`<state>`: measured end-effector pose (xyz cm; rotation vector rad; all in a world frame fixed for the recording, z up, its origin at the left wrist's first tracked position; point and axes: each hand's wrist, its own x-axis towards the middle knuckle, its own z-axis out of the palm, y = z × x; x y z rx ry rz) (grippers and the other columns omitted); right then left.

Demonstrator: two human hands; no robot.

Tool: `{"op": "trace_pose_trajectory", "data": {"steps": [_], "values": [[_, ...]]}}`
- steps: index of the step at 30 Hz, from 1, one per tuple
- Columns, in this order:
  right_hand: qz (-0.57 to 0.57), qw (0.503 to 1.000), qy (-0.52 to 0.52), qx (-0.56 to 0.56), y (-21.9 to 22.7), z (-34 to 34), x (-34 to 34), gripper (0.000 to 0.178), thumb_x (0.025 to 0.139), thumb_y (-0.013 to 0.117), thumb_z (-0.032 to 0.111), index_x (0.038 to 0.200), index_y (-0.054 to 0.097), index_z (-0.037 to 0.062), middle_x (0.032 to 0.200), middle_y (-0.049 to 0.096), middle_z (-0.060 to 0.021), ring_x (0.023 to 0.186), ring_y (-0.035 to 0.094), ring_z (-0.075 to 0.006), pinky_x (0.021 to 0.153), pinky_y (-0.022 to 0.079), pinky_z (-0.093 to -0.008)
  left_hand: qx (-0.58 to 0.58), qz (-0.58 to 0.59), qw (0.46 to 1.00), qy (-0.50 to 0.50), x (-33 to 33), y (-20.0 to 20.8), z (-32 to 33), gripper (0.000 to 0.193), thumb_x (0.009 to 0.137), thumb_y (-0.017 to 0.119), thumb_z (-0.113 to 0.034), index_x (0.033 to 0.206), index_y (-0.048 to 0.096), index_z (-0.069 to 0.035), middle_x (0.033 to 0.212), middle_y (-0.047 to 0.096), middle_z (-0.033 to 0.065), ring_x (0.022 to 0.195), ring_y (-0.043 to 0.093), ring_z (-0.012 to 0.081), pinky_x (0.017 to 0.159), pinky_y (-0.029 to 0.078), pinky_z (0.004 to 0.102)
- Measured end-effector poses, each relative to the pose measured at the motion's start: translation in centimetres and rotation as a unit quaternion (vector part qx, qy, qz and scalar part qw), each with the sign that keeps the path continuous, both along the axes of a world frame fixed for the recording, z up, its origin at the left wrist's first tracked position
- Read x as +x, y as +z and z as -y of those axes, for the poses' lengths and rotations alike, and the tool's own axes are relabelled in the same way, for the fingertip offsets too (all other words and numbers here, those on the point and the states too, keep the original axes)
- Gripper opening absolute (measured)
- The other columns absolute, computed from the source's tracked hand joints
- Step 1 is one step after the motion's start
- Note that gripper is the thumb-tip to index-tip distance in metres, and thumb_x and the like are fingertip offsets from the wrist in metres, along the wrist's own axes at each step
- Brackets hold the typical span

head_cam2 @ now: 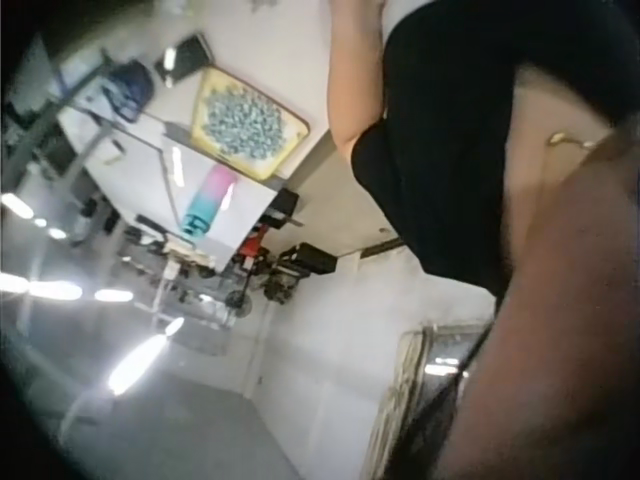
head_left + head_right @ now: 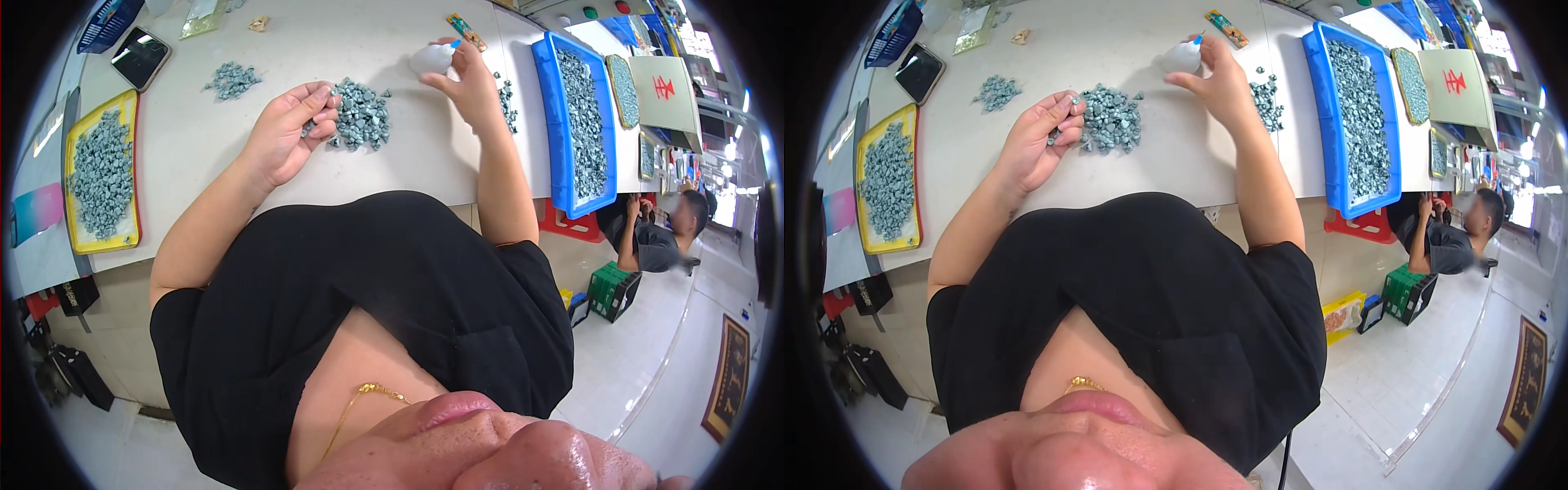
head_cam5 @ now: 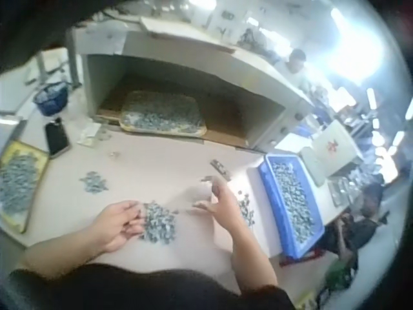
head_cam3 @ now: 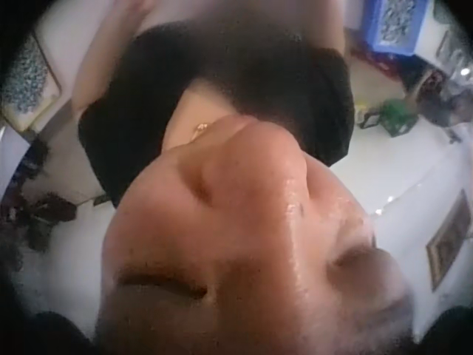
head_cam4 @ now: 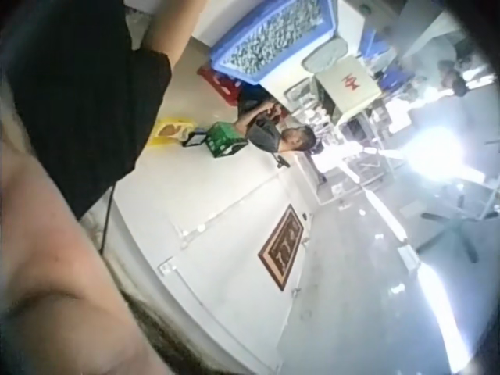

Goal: Assembling small turquoise plastic components by applying glue and joining them together.

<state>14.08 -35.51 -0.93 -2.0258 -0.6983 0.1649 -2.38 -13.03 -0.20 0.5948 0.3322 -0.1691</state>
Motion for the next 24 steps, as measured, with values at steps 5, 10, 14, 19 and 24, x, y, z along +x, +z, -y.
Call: {"op": "trace_pose_trajectory", "data": {"steps": [5, 10, 14, 19, 24], "values": [[0.138, 0.962, -0.161, -0.171, 2.6, 4.8, 3.1, 0.02, 0.087, 0.057, 0.01, 0.104, 0.065, 0.0059, 0.102, 0.066, -0.0137, 0.092, 0.063, -0.0245, 0.079, 0.049, -0.0331, -0.01, 0.013, 1.0, -0.016, 0.0, 0.1, 0.1, 0.016, 0.095, 0.05, -0.012, 0.104, 0.048, 0.002, 0.09, 0.048, 0.0046, 0.066, 0.036, 0.0061, 0.055, 0.033, 0.0174], [0.258, 0.915, -0.115, -0.289, 0.5, 7.1, 4.0, 0.026, 0.084, 0.054, 0.004, 0.108, 0.065, 0.0048, 0.104, 0.064, -0.0166, 0.094, 0.061, -0.0335, 0.082, 0.049, -0.0359, -0.017, 0.0, 1.0, -0.019, 0.0, 0.2, 0.2, 0.016, 0.096, 0.05, -0.012, 0.103, 0.048, 0.002, 0.089, 0.047, 0.0046, 0.067, 0.036, 0.0063, 0.055, 0.033, 0.0171], [0.269, 0.888, -0.097, -0.36, 0.0, 6.1, 3.5, 0.027, 0.081, 0.052, 0.004, 0.103, 0.066, 0.0033, 0.099, 0.064, -0.016, 0.101, 0.056, -0.0332, 0.088, 0.045, -0.0368, -0.037, 0.027, 0.999, -0.025, -0.3, -0.3, -0.2, 0.019, 0.094, 0.054, -0.013, 0.105, 0.05, 0.002, 0.092, 0.05, 0.0062, 0.068, 0.04, 0.0066, 0.058, 0.037, 0.0188], [0.288, 0.905, -0.189, -0.25, 2.3, 5.9, 2.3, 0.016, 0.084, 0.058, 0.005, 0.097, 0.068, 0.0043, 0.09, 0.063, -0.0139, 0.085, 0.061, -0.0301, 0.075, 0.049, -0.036, -0.033, 0.028, 0.998, -0.048, -0.2, 0.9, 0.1, 0.016, 0.095, 0.051, -0.014, 0.101, 0.048, 0.0, 0.09, 0.047, 0.0042, 0.067, 0.035, 0.0062, 0.054, 0.032, 0.0168], [0.25, 0.949, -0.167, -0.095, 5.5, 1.8, -2.4, 0.013, 0.085, 0.061, 0.006, 0.095, 0.068, 0.0059, 0.081, 0.064, -0.0067, 0.068, 0.064, -0.0163, 0.061, 0.05, -0.0264, -0.032, 0.059, 0.995, -0.079, -0.5, 0.9, -0.1, 0.016, 0.096, 0.051, -0.016, 0.101, 0.049, -0.002, 0.089, 0.047, 0.0025, 0.066, 0.035, 0.0056, 0.053, 0.032, 0.0168]]}}
